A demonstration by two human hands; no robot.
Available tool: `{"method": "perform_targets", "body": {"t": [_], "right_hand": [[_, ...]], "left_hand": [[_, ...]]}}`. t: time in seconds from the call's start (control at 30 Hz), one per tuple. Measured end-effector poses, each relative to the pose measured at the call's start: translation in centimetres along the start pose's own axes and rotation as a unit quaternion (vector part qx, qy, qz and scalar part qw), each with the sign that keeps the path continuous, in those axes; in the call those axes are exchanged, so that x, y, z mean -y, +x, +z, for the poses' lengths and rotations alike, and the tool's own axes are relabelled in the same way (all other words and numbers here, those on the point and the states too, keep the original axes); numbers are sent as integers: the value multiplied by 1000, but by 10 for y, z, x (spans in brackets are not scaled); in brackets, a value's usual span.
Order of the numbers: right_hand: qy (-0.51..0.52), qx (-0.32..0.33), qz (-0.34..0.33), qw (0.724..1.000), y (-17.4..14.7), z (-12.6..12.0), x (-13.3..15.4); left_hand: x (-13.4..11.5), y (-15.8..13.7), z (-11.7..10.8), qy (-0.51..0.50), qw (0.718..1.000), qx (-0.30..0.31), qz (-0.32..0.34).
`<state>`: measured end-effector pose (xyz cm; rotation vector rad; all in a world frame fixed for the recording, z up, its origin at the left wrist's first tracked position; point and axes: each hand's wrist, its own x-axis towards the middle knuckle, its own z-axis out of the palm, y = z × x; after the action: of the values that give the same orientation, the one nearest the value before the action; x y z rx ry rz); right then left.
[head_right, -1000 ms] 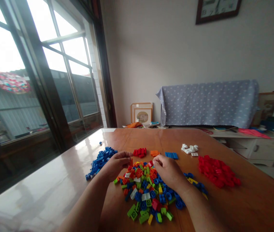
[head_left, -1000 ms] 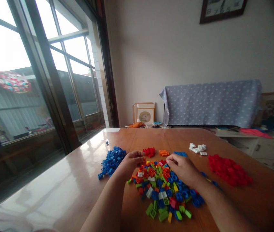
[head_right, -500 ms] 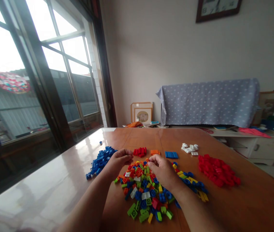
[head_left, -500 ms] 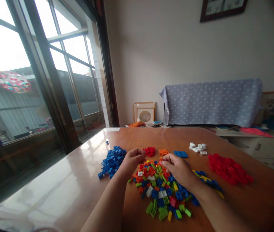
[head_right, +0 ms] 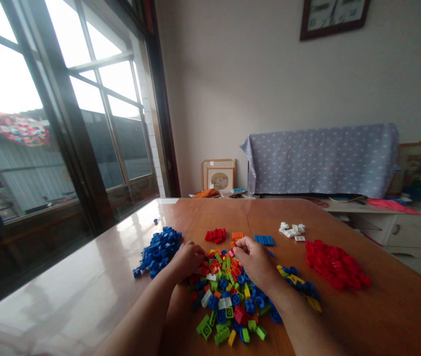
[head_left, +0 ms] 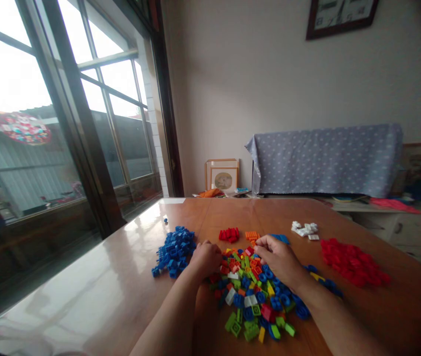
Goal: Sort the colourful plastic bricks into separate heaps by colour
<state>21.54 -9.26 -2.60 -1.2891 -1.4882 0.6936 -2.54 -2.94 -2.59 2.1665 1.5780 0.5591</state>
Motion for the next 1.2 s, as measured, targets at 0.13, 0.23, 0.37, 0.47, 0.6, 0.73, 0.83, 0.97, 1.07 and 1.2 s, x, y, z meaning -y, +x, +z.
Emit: {"method": "perform_targets", "body": {"t": [0.13, 0.23, 0.37, 0.47, 0.6, 0.73, 0.83, 0.97, 1.07, 1.2], "right_hand": [[-7, -2, 1, 1000, 0, 0, -3], [-5, -8, 5, 1000, 0, -1, -2], [23, -23, 13, 999, 3, -6, 1], [36, -54, 22, 998, 6, -12, -1], [15, -77, 45, 996, 11, -20, -10], [7, -97, 49, 994, 15, -23, -18], [-32, -108, 24, 993, 21, -22, -19], [-98, -71, 15, 993, 35, -18, -14], [-134, -55, 24, 989, 50, -11, -13], [-180, -63, 49, 980, 76, -3, -22]], "left_hand": [[5, 2, 3, 1, 1000, -18, 10], [9, 2, 6, -23, 999, -31, 4], [9, 6, 7, -81, 994, -74, 0], [6, 11, 7, -143, 984, -102, 7], [2, 14, 8, -244, 964, -109, 2], [0, 14, 9, -348, 933, -89, -10], [0, 13, 8, -409, 910, -71, -10], [-3, 13, 8, -467, 883, -55, -12], [-5, 13, 9, -496, 866, -52, -21], [-6, 14, 11, -502, 862, -66, -23]]}}
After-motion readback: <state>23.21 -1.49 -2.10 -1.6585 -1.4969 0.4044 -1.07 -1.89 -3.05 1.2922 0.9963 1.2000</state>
